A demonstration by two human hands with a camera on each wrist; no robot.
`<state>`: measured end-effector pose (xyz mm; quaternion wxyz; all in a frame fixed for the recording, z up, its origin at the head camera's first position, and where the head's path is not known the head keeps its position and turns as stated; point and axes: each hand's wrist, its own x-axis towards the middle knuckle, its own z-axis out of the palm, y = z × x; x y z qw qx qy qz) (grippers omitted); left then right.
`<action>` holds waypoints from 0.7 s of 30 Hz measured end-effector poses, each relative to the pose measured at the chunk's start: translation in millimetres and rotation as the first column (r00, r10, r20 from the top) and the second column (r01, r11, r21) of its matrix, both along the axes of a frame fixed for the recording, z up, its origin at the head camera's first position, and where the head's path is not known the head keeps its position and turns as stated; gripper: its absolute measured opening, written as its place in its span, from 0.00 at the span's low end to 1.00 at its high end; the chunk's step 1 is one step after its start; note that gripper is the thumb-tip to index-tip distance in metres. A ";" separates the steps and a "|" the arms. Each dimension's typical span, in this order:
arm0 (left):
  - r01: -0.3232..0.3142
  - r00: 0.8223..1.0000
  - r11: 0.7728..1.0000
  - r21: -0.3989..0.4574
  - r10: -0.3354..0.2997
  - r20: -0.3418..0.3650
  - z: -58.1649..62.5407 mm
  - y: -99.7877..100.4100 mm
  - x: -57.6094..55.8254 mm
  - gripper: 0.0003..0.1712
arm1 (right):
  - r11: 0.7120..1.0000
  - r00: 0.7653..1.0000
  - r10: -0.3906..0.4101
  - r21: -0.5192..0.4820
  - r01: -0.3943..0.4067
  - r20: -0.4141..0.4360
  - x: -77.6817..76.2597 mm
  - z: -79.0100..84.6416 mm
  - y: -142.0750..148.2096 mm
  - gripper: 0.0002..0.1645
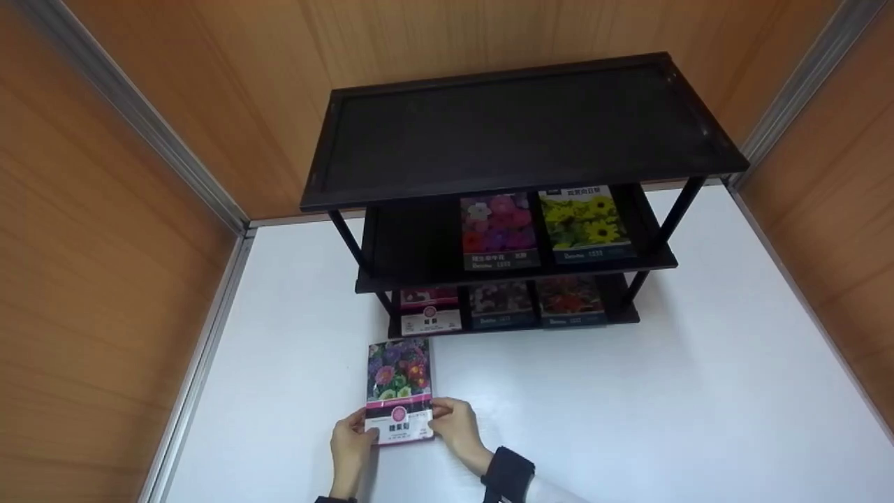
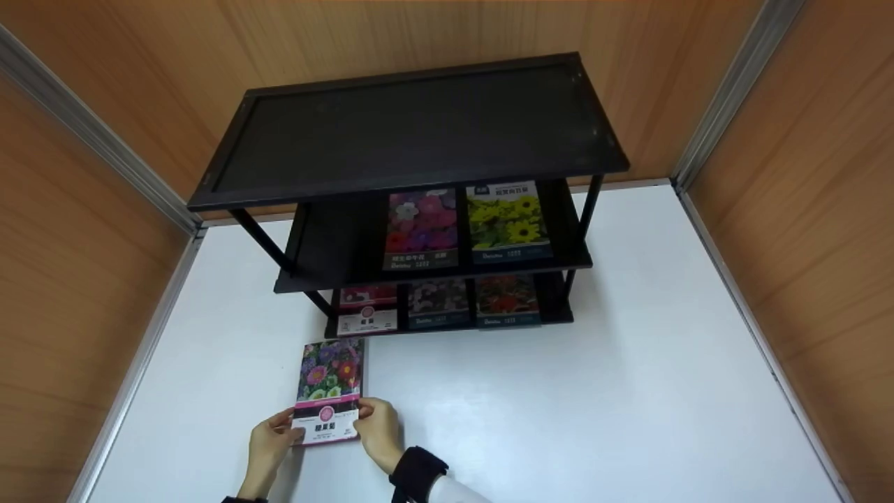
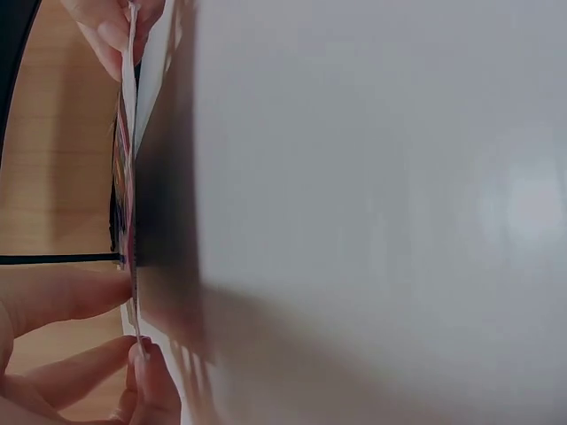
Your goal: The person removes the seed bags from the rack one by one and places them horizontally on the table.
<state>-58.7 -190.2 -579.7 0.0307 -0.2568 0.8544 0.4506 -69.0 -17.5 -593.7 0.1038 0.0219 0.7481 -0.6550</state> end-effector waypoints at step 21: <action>0.076 0.996 0.986 -0.146 -0.081 -0.028 -5.6 3.8 -1.6 0.25 | 0.991 0.998 0.044 0.129 -0.037 -0.048 -1.1 -3.5 -1.8 0.22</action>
